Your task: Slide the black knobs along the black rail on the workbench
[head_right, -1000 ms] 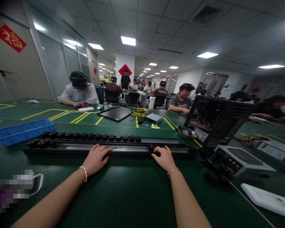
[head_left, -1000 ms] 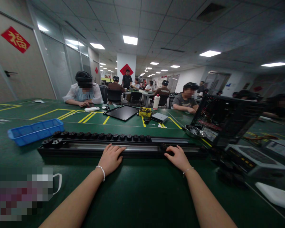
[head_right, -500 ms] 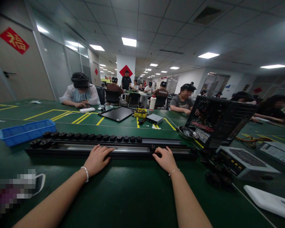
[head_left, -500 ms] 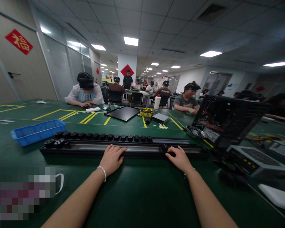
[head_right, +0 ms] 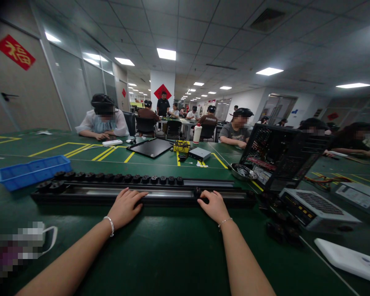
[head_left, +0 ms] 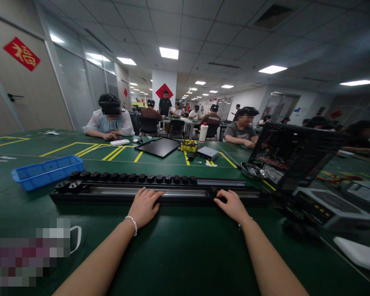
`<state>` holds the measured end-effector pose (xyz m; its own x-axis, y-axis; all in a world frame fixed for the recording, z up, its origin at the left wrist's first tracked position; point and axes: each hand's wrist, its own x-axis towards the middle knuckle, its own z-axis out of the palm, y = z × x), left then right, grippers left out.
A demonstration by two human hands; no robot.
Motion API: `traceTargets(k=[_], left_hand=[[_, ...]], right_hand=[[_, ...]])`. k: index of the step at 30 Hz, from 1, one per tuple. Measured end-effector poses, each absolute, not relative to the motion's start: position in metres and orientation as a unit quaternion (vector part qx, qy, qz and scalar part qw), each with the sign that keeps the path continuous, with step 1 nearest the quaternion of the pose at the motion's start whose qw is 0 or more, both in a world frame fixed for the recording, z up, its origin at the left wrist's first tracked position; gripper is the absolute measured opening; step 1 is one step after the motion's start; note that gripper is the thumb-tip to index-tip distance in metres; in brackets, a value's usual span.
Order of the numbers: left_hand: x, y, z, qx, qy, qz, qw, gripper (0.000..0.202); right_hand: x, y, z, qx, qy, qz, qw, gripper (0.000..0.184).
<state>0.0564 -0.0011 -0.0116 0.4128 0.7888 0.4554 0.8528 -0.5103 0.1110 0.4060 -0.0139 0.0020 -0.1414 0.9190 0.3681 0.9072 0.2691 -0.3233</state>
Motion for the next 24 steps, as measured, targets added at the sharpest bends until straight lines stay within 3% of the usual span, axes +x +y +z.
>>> traceTargets(k=[24], left_hand=[[0.057, -0.002, -0.0106, -0.838, -0.489, -0.231, 0.071, 0.04]], right_hand=[[0.4064, -0.0152, 0.0028, -0.6, -0.757, 0.003, 0.258, 0.016]])
